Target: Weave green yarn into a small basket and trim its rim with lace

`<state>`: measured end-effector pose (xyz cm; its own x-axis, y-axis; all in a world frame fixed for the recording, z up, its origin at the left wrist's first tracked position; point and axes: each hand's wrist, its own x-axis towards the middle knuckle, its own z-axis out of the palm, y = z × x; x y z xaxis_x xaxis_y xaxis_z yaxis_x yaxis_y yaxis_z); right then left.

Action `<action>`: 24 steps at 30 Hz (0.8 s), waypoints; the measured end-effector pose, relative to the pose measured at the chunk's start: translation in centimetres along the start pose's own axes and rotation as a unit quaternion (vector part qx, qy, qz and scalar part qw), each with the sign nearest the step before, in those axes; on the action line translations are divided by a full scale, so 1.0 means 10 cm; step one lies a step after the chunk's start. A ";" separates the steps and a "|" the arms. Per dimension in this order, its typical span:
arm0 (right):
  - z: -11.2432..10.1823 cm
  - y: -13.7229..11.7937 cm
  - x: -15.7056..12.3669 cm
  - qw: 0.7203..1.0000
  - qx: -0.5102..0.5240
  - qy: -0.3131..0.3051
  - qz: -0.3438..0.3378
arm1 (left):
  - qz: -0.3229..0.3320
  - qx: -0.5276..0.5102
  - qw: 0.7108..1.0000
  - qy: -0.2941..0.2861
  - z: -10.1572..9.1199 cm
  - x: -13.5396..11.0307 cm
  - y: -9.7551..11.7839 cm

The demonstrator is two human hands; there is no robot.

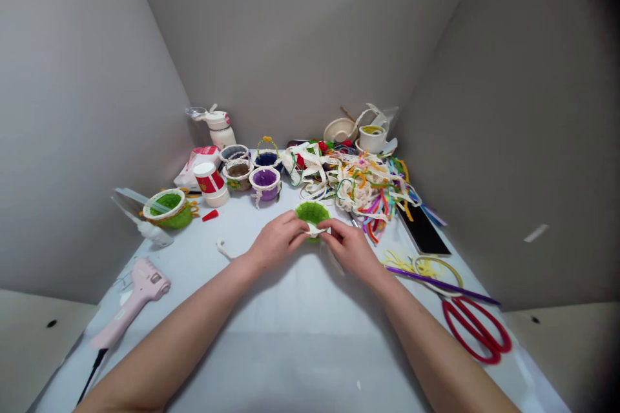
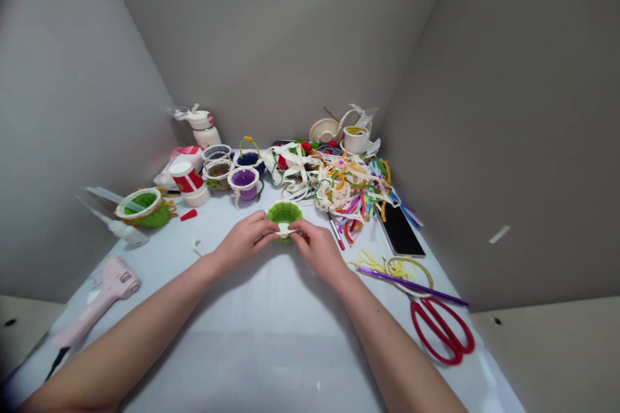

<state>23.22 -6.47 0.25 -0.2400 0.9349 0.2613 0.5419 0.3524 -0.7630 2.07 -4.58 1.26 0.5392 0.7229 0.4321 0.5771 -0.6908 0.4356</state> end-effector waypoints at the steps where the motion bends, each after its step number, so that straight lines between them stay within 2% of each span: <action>1: -0.03 0.00 0.00 1.000 -0.001 -0.004 0.000 | -0.004 0.013 1.000 0.009 0.02 0.01 0.03; 5: -0.05 -0.02 -0.03 1.000 -0.016 -0.009 -0.018 | -0.020 0.038 0.999 0.031 0.07 0.01 0.10; 10: 0.06 -0.05 -0.05 0.999 -0.023 0.004 -0.038 | -0.033 0.032 0.998 0.032 0.08 -0.03 0.09; 17: 0.12 -0.05 -0.01 0.999 -0.025 0.029 -0.024 | -0.046 -0.012 0.999 0.002 0.04 -0.05 0.06; 24: 0.12 -0.05 -0.02 0.999 -0.037 0.032 -0.010 | -0.054 -0.086 0.995 0.009 -0.05 0.01 0.03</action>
<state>22.04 -6.89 -0.09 -0.2005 0.9274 0.3157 0.5959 0.3712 -0.7121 2.00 -4.72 1.89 0.4687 0.7933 0.3886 0.5162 -0.6030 0.6082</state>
